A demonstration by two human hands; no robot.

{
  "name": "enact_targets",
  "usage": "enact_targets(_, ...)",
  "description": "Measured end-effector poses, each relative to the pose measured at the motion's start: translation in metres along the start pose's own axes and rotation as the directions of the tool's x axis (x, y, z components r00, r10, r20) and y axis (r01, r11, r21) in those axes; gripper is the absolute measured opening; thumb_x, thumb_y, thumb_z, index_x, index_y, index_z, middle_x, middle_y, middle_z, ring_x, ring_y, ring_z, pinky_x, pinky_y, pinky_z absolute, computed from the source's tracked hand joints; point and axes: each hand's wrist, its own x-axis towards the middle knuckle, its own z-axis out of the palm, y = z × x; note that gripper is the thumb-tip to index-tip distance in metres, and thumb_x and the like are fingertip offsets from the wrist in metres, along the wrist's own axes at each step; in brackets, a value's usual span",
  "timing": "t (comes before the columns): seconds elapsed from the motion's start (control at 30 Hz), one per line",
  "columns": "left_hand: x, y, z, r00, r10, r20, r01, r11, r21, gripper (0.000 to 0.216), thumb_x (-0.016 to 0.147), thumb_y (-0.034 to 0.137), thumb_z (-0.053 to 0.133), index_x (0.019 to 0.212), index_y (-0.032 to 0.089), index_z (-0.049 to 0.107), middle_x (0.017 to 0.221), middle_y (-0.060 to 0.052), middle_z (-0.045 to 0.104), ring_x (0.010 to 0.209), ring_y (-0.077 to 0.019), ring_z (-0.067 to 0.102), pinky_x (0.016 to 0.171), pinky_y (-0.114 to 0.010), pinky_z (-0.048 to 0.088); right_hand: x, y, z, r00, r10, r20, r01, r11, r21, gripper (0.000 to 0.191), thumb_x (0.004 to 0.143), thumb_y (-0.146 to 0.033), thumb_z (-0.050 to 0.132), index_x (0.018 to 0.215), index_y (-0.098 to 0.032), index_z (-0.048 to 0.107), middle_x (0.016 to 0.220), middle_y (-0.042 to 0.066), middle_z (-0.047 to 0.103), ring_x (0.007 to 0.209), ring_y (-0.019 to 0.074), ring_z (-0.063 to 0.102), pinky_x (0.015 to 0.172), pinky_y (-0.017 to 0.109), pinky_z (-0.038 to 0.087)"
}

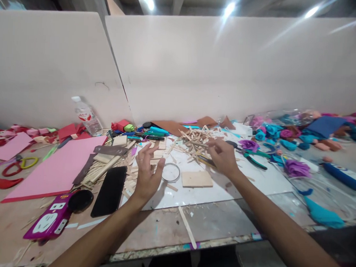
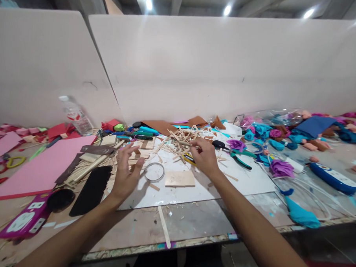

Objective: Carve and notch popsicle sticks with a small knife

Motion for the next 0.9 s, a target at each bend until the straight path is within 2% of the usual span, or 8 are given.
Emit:
enact_targets(0.1, 0.0, 0.002, 0.001, 1.0, -0.016, -0.012, 0.016, 1.0, -0.009, 0.036, 0.104, 0.044, 0.056, 0.134, 0.025, 0.056, 0.154, -0.016, 0.044, 0.153, -0.0298, 0.033, 0.126, -0.056, 0.028, 0.003, 0.011, -0.003, 0.998, 0.03, 0.054, -0.023, 0.993, -0.112, 0.014, 0.096, -0.025, 0.064, 0.091, -0.014, 0.071, 0.09, 0.007, 0.072, 0.081, 0.0192, 0.066, 0.079, 0.038, 0.055)
enact_targets(0.2, -0.001, 0.002, 0.003, 1.0, -0.012, -0.003, 0.012, 1.0, -0.016, 0.039, 0.103, 0.045, 0.057, 0.137, 0.026, 0.053, 0.157, -0.016, 0.04, 0.155, -0.0299, 0.028, 0.127, -0.057, 0.027, -0.002, 0.012, 0.005, 0.981, 0.012, 0.192, 0.022, 0.984, -0.174, 0.023, 0.101, -0.038, 0.066, 0.106, -0.016, 0.07, 0.103, 0.005, 0.071, 0.089, 0.0174, 0.068, 0.083, 0.038, 0.059)
enact_targets(0.27, -0.001, 0.001, 0.004, 1.0, -0.01, 0.001, 0.01, 1.0, 0.0, 0.039, 0.103, 0.045, 0.057, 0.137, 0.026, 0.052, 0.157, -0.016, 0.039, 0.156, -0.0301, 0.027, 0.127, -0.058, 0.026, -0.005, 0.01, 0.012, 0.963, -0.014, 0.268, 0.066, 0.98, -0.188, 0.028, 0.102, -0.04, 0.065, 0.117, -0.017, 0.068, 0.115, 0.007, 0.07, 0.096, 0.0188, 0.069, 0.085, 0.039, 0.06)
enact_targets(0.4, 0.0, -0.005, 0.005, 1.0, 0.015, 0.009, -0.016, 0.998, 0.055, 0.04, 0.103, 0.043, 0.057, 0.139, 0.025, 0.051, 0.157, -0.017, 0.04, 0.156, -0.0309, 0.027, 0.127, -0.058, 0.025, -0.01, 0.01, 0.024, 0.94, -0.065, 0.335, 0.128, 0.977, -0.17, 0.029, 0.102, -0.039, 0.065, 0.122, -0.017, 0.067, 0.121, 0.009, 0.069, 0.101, 0.0204, 0.069, 0.088, 0.041, 0.06)
enact_targets(0.6, 0.0, -0.01, 0.004, 0.997, 0.066, 0.043, -0.072, 0.986, 0.148, 0.047, 0.103, 0.041, 0.058, 0.146, 0.025, 0.046, 0.164, -0.019, 0.03, 0.158, -0.0322, 0.022, 0.127, -0.059, 0.023, -0.017, 0.008, 0.03, 0.946, -0.112, 0.304, 0.137, 0.989, -0.063, 0.021, 0.096, -0.031, 0.068, 0.113, -0.02, 0.073, 0.113, 0.01, 0.073, 0.108, 0.0262, 0.067, 0.097, 0.045, 0.053)
enact_targets(0.7, 0.0, -0.01, 0.001, 0.991, 0.114, 0.064, -0.124, 0.973, 0.197, 0.048, 0.103, 0.039, 0.058, 0.147, 0.024, 0.045, 0.167, -0.02, 0.023, 0.159, -0.0337, 0.018, 0.127, -0.06, 0.022, -0.02, -0.001, 0.031, 0.944, -0.123, 0.306, 0.117, 0.992, 0.037, 0.016, 0.095, -0.025, 0.065, 0.103, -0.025, 0.078, 0.105, 0.009, 0.076, 0.104, 0.0264, 0.067, 0.093, 0.041, 0.051)
enact_targets(0.8, 0.0, -0.008, -0.001, 0.981, 0.169, 0.093, -0.187, 0.951, 0.247, 0.047, 0.103, 0.037, 0.058, 0.146, 0.023, 0.046, 0.167, -0.02, 0.022, 0.159, -0.0359, 0.019, 0.126, -0.063, 0.02, -0.018, -0.008, 0.029, 0.964, -0.075, 0.254, 0.039, 0.989, 0.143, 0.012, 0.092, -0.027, 0.067, 0.091, -0.024, 0.079, 0.092, 0.008, 0.077, 0.093, 0.0254, 0.068, 0.087, 0.04, 0.051)
enact_targets(0.9, -0.002, -0.006, -0.003, 0.976, 0.178, 0.126, -0.206, 0.941, 0.269, 0.046, 0.103, 0.034, 0.058, 0.146, 0.023, 0.045, 0.167, -0.021, 0.021, 0.159, -0.0358, 0.018, 0.125, -0.063, 0.025, -0.013, -0.012, 0.024, 0.982, 0.045, 0.182, -0.093, 0.96, 0.266, 0.016, 0.09, -0.036, 0.071, 0.088, -0.022, 0.077, 0.083, 0.007, 0.076, 0.077, 0.022, 0.067, 0.076, 0.037, 0.053)
